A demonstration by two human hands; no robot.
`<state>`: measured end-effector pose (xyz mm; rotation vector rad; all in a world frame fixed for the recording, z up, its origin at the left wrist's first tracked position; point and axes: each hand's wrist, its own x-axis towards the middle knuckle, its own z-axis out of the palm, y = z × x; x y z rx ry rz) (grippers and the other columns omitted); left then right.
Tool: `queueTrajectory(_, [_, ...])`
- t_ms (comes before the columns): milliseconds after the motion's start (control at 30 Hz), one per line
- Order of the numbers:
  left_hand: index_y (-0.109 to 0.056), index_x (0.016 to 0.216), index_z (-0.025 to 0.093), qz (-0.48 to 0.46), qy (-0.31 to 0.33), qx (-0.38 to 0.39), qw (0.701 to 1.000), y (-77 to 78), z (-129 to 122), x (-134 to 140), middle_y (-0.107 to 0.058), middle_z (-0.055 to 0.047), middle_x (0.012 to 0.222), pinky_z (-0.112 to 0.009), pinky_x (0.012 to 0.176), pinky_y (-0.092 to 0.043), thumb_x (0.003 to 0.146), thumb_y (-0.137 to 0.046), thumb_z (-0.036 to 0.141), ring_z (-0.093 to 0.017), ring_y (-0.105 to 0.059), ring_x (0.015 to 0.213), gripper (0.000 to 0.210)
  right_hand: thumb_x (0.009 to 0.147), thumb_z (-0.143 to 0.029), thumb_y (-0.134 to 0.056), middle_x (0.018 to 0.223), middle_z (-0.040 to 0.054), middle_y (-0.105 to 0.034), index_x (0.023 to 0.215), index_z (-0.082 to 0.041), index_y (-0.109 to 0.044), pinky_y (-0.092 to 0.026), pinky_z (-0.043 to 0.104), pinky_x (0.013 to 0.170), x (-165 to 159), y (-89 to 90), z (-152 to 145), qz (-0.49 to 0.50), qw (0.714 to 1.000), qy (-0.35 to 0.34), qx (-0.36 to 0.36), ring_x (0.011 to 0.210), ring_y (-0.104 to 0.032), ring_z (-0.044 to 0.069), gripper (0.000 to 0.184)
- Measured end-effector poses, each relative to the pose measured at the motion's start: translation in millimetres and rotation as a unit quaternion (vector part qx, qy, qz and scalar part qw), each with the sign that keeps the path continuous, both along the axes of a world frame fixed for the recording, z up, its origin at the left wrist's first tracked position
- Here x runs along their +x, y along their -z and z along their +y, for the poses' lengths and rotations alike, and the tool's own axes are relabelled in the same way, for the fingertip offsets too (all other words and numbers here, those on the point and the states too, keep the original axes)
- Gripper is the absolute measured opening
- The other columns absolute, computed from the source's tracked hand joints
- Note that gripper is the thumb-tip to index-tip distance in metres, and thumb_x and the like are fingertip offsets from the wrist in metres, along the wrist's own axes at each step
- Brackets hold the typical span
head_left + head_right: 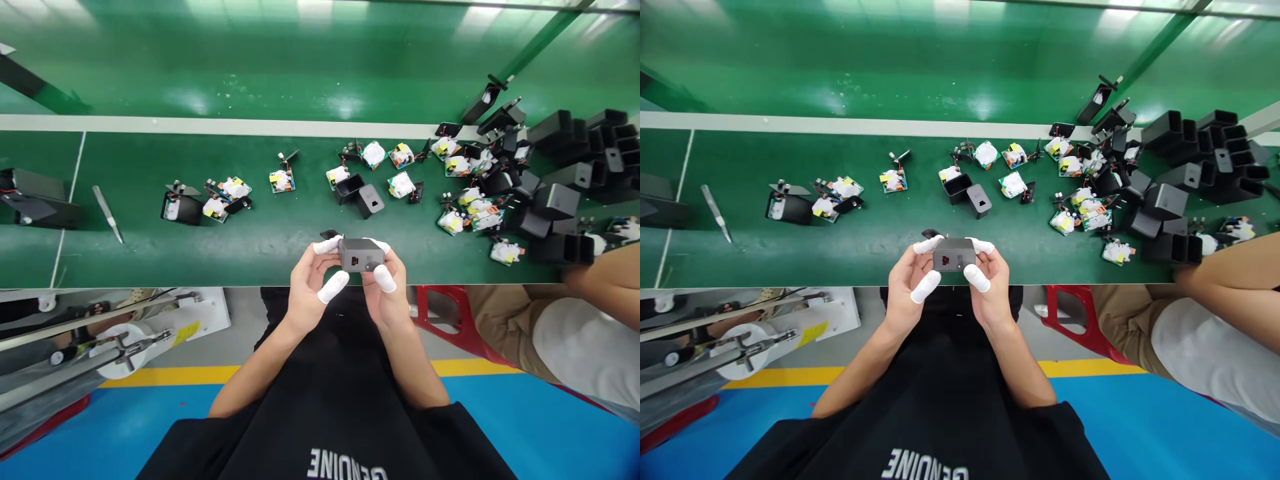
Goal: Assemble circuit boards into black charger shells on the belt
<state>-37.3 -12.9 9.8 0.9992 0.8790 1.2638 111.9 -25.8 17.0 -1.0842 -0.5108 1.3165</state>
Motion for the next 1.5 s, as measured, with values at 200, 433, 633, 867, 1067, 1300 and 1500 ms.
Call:
queueTrajectory(200, [-0.079, 0.135, 0.027, -0.043, 0.000, -0.043, 0.998, -7.9, 3.6, 0.0, -0.082, -0.010, 0.137, -0.041, 0.110, -0.067, 0.090, -0.094, 0.037, -0.026, -0.082, 0.121, 0.048, 0.076, -0.062, -0.100, 0.124, 0.0083, -0.079, 0.118, -0.029, -0.076, -0.066, 0.052, 0.110, 1.5, 2.8, -0.7, -0.018, 1.000, -0.012, 0.019, 0.114, -0.079, 0.030, 0.059])
queueTrajectory(433, [-0.083, 0.126, 0.025, -0.061, -0.013, -0.072, 0.995, -12.3, 6.3, 4.6, -0.084, -0.010, 0.134, -0.042, 0.110, -0.067, 0.083, -0.100, 0.037, -0.026, -0.082, 0.122, 0.048, 0.082, -0.068, -0.092, 0.122, 0.0110, -0.078, 0.121, -0.027, -0.072, -0.065, 0.056, 0.110, 2.5, 15.5, -4.8, -0.071, 0.996, -0.020, 0.044, 0.115, -0.079, 0.032, 0.060])
queueTrajectory(633, [-0.083, 0.118, 0.023, -0.052, -0.058, -0.076, 0.994, -8.3, 2.4, 12.2, -0.085, -0.009, 0.123, -0.044, 0.105, -0.068, 0.075, -0.104, 0.046, -0.028, -0.083, 0.114, 0.053, 0.078, -0.066, -0.095, 0.111, 0.0083, -0.076, 0.117, -0.027, -0.074, -0.064, 0.054, 0.106, 1.8, 16.0, -6.8, -0.067, 0.997, 0.006, 0.043, 0.106, -0.078, 0.030, 0.059])
queueTrajectory(867, [-0.083, 0.123, 0.022, -0.052, -0.006, -0.099, 0.994, -5.9, 8.1, 7.0, -0.084, -0.011, 0.126, -0.041, 0.106, -0.069, 0.075, -0.104, 0.038, -0.026, -0.082, 0.116, 0.055, 0.085, -0.066, -0.088, 0.115, 0.0088, -0.075, 0.120, -0.028, -0.069, -0.065, 0.053, 0.105, 5.2, 24.8, -2.3, -0.098, 0.994, -0.017, 0.047, 0.108, -0.077, 0.030, 0.055])
queueTrajectory(1067, [-0.082, 0.122, 0.021, -0.022, 0.081, -0.023, 0.996, -2.4, 14.7, -27.2, -0.082, -0.012, 0.128, -0.040, 0.107, -0.070, 0.063, -0.109, 0.021, -0.027, -0.081, 0.118, 0.065, 0.090, -0.064, -0.086, 0.124, 0.0107, -0.071, 0.134, -0.028, -0.064, -0.063, 0.048, 0.095, 39.2, 21.5, 3.1, -0.310, 0.921, -0.126, 0.198, 0.108, -0.074, 0.029, 0.061])
queueTrajectory(1300, [-0.078, 0.135, 0.022, 0.097, 0.212, 0.024, 0.972, -28.4, -5.4, -71.1, -0.074, -0.011, 0.124, -0.047, 0.113, -0.068, 0.071, -0.104, 0.024, -0.030, -0.080, 0.121, 0.069, 0.090, -0.063, -0.086, 0.093, 0.0056, -0.066, 0.116, -0.021, -0.061, -0.044, 0.038, 0.068, 59.5, -12.3, 5.3, -0.584, 0.664, -0.259, 0.388, 0.077, -0.055, 0.024, 0.055])
queueTrajectory(1500, [-0.071, 0.126, 0.019, 0.285, 0.185, 0.115, 0.933, -16.6, -32.5, -82.6, -0.078, -0.010, 0.112, -0.040, 0.090, -0.069, 0.072, -0.104, 0.050, -0.028, -0.080, 0.100, 0.071, 0.093, -0.058, -0.079, 0.083, 0.0026, -0.056, 0.109, -0.021, -0.058, -0.037, 0.036, 0.063, 43.5, 1.9, -11.5, -0.566, 0.664, -0.230, 0.431, 0.071, -0.048, 0.022, 0.045])
